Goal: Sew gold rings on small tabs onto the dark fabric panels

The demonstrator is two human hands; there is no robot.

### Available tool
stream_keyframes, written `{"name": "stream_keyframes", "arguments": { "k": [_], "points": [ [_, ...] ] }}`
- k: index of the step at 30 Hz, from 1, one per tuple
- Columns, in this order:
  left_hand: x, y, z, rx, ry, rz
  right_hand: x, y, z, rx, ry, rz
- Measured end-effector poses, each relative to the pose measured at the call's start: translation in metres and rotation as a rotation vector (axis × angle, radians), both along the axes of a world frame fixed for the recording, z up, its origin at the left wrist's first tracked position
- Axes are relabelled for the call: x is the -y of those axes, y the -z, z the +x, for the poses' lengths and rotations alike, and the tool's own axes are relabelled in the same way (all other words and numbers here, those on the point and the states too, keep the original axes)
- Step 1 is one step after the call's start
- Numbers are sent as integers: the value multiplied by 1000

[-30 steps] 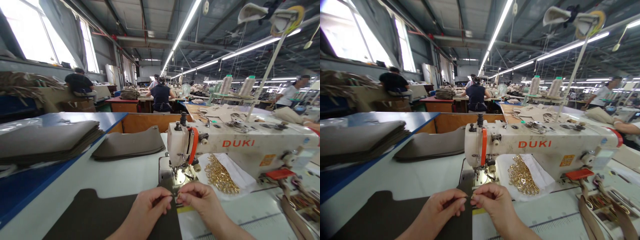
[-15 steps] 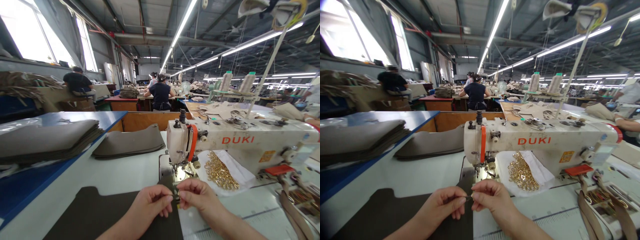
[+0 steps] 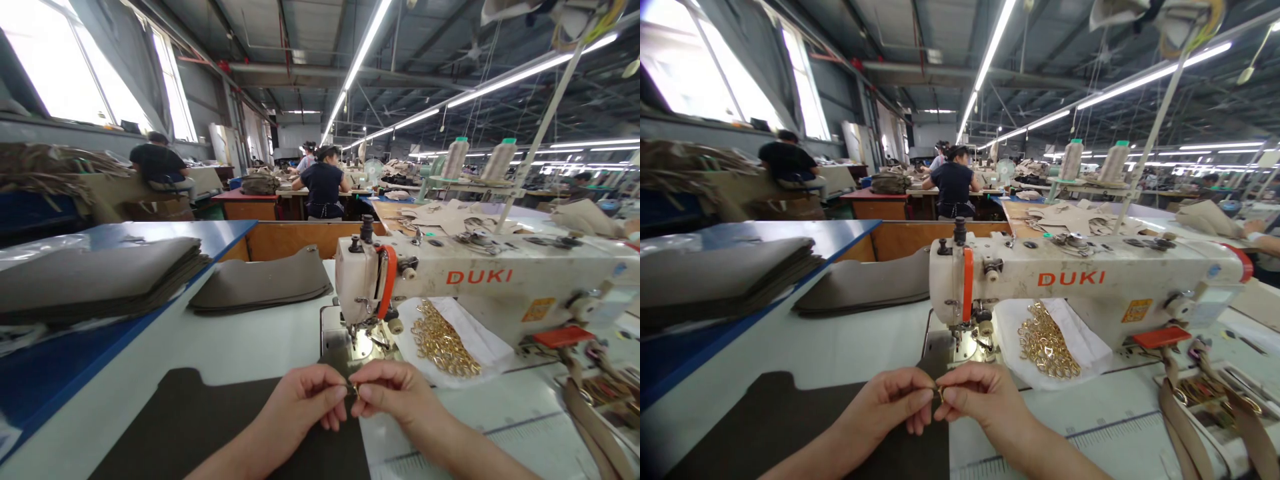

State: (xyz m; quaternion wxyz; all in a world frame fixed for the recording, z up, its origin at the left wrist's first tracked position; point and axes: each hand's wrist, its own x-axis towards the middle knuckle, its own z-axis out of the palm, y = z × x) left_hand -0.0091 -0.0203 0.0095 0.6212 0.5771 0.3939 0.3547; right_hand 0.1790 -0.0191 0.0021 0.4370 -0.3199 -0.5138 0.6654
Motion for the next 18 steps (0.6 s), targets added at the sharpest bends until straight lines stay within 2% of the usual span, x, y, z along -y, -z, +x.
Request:
{"name": "stream_keyframes", "arguments": {
  "k": [4,6,9,14,18],
  "points": [
    [2,2,2,-78,-14,35,5,-4,-1,271,169,449],
    [4,2,3,-111,-30,45,7,-6,-2,372,209,530],
    [6,2,4,-115,-41,23,7,-4,-5,391,188,403],
    [4,0,3,-28,-54,-28,-6,4,-11,164,15,42],
    [-3,-3,-1,53,-96,-128,-16,-1,-14,61,-15,-110]
  ]
}}
